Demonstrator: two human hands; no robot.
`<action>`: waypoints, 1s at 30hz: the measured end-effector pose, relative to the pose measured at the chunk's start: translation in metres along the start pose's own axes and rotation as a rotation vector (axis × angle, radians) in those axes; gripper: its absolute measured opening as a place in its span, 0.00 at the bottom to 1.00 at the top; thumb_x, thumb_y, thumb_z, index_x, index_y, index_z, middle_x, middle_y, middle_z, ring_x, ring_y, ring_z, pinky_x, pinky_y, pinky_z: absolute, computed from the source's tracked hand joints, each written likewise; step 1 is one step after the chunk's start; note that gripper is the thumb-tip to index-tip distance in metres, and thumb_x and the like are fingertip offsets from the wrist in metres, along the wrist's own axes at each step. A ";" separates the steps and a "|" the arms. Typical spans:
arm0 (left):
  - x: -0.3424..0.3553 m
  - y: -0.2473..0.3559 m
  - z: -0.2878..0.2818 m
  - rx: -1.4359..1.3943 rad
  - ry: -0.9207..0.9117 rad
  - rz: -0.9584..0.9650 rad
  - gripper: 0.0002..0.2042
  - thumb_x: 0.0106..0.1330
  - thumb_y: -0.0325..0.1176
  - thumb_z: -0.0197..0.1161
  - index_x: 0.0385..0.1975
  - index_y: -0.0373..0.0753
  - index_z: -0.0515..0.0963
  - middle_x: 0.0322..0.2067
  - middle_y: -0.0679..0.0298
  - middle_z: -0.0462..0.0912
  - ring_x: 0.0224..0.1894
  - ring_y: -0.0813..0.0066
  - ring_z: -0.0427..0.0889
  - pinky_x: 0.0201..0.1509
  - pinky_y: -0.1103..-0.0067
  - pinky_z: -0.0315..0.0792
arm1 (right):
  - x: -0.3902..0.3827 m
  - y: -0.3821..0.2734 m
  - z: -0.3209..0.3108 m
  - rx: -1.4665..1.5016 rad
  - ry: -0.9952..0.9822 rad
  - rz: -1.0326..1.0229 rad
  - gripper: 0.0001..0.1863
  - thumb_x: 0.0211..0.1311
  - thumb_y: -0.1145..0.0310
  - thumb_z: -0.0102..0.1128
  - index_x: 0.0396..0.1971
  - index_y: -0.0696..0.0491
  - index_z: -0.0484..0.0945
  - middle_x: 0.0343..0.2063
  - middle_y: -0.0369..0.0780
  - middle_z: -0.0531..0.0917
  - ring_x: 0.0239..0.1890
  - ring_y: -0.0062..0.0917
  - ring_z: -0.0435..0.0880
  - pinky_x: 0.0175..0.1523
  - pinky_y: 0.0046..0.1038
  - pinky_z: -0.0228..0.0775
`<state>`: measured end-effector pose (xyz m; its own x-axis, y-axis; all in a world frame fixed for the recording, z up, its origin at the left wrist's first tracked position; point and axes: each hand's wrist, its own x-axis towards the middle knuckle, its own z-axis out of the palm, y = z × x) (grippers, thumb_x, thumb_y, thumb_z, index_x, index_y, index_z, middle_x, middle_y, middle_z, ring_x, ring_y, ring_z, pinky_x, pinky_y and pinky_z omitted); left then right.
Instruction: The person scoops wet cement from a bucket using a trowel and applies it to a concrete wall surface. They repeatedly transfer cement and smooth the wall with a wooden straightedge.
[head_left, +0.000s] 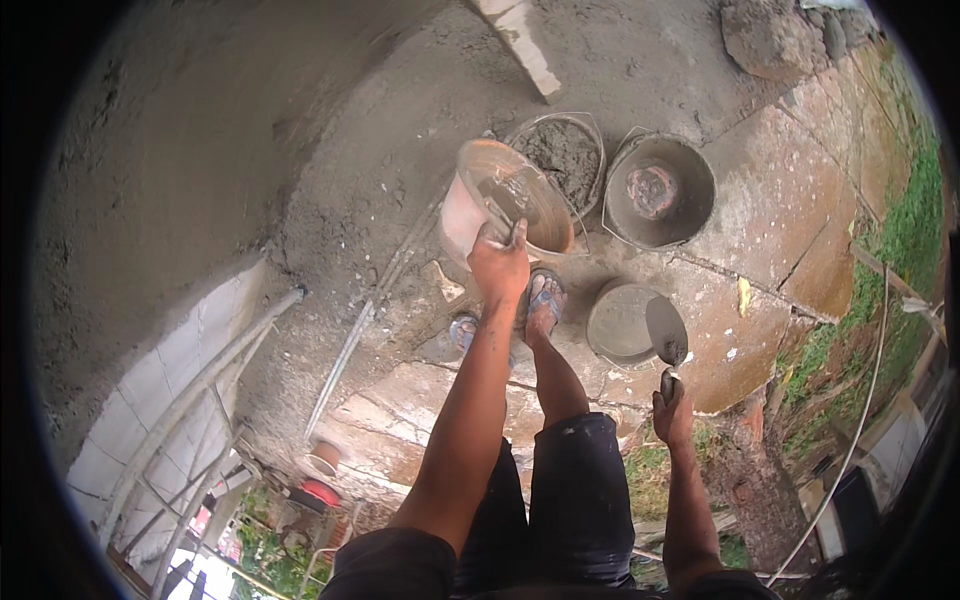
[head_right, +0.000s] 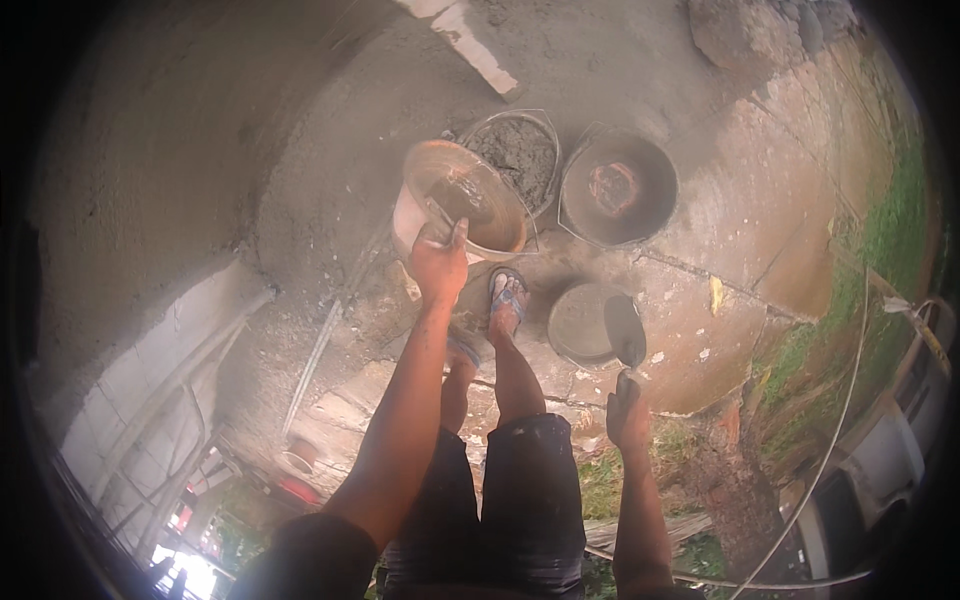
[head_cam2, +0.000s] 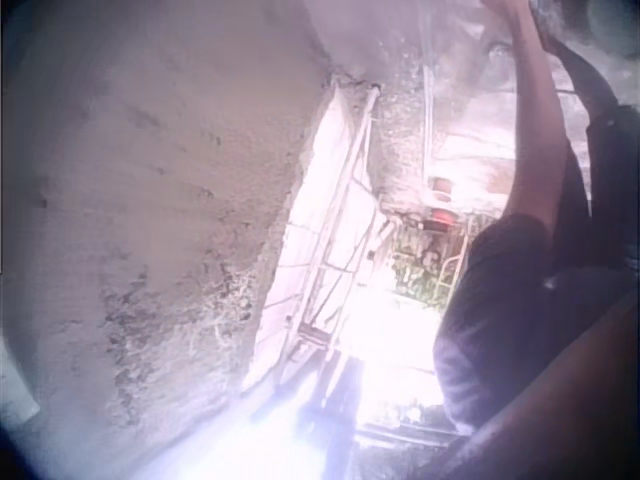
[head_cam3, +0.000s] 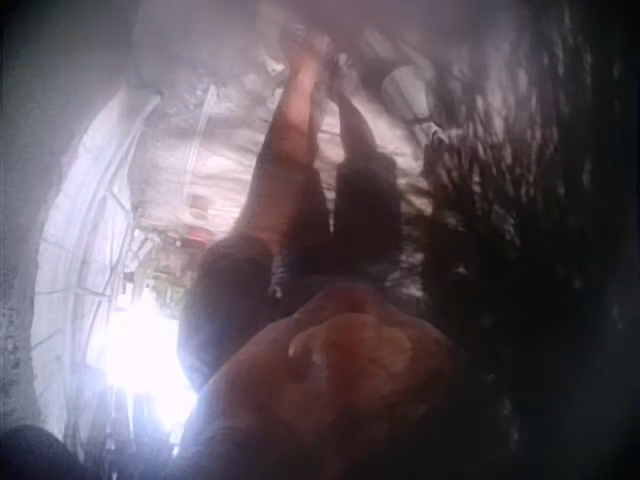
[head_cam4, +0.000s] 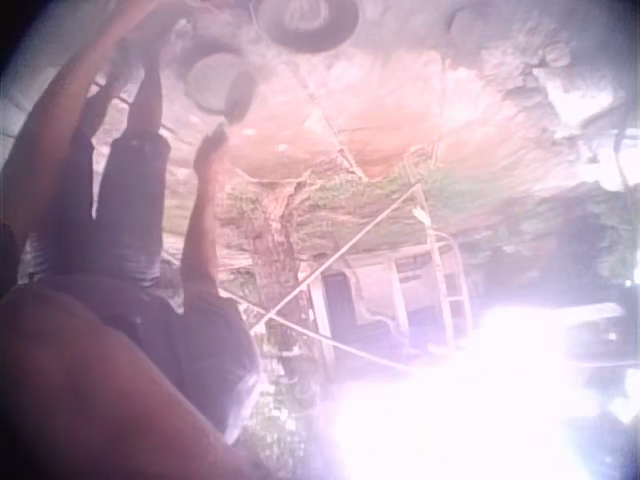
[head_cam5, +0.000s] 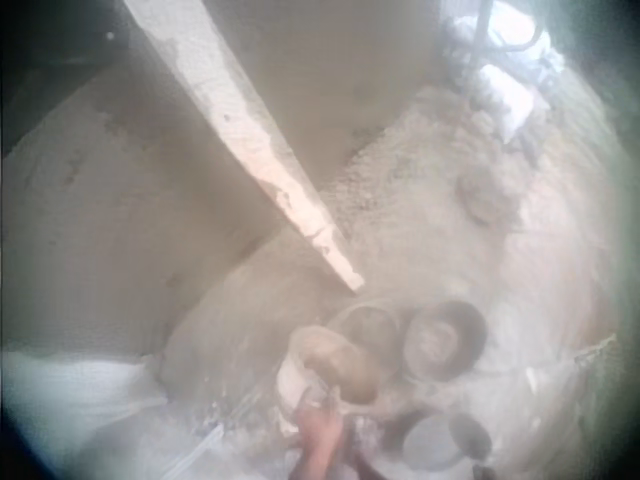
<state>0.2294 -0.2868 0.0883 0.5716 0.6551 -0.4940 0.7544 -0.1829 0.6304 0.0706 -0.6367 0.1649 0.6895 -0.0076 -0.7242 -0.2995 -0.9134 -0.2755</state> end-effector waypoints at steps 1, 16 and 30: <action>0.006 0.014 0.009 0.046 -0.030 0.006 0.14 0.56 0.37 0.66 0.29 0.29 0.77 0.26 0.52 0.82 0.27 0.62 0.82 0.34 0.70 0.71 | -0.006 0.000 0.002 0.002 -0.005 0.041 0.22 0.59 0.69 0.49 0.53 0.60 0.64 0.43 0.56 0.74 0.42 0.54 0.73 0.43 0.46 0.65; 0.001 0.087 0.112 0.573 -0.225 0.240 0.16 0.52 0.42 0.68 0.27 0.33 0.78 0.28 0.48 0.82 0.34 0.52 0.82 0.39 0.65 0.75 | -0.043 -0.019 0.028 0.188 0.048 0.228 0.19 0.57 0.68 0.55 0.47 0.59 0.68 0.38 0.57 0.75 0.41 0.55 0.73 0.42 0.45 0.66; 0.058 -0.054 -0.093 -0.149 -0.012 -0.086 0.03 0.56 0.26 0.60 0.27 0.35 0.74 0.26 0.64 0.79 0.28 0.78 0.76 0.31 0.77 0.70 | 0.095 -0.101 -0.010 0.096 0.094 -0.098 0.19 0.61 0.66 0.51 0.49 0.60 0.66 0.31 0.56 0.77 0.36 0.52 0.77 0.39 0.46 0.68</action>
<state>0.1919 -0.1712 0.0817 0.5117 0.6549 -0.5561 0.7449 -0.0157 0.6669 0.1730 -0.5491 0.1305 0.7757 0.0378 -0.6300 -0.2864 -0.8684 -0.4048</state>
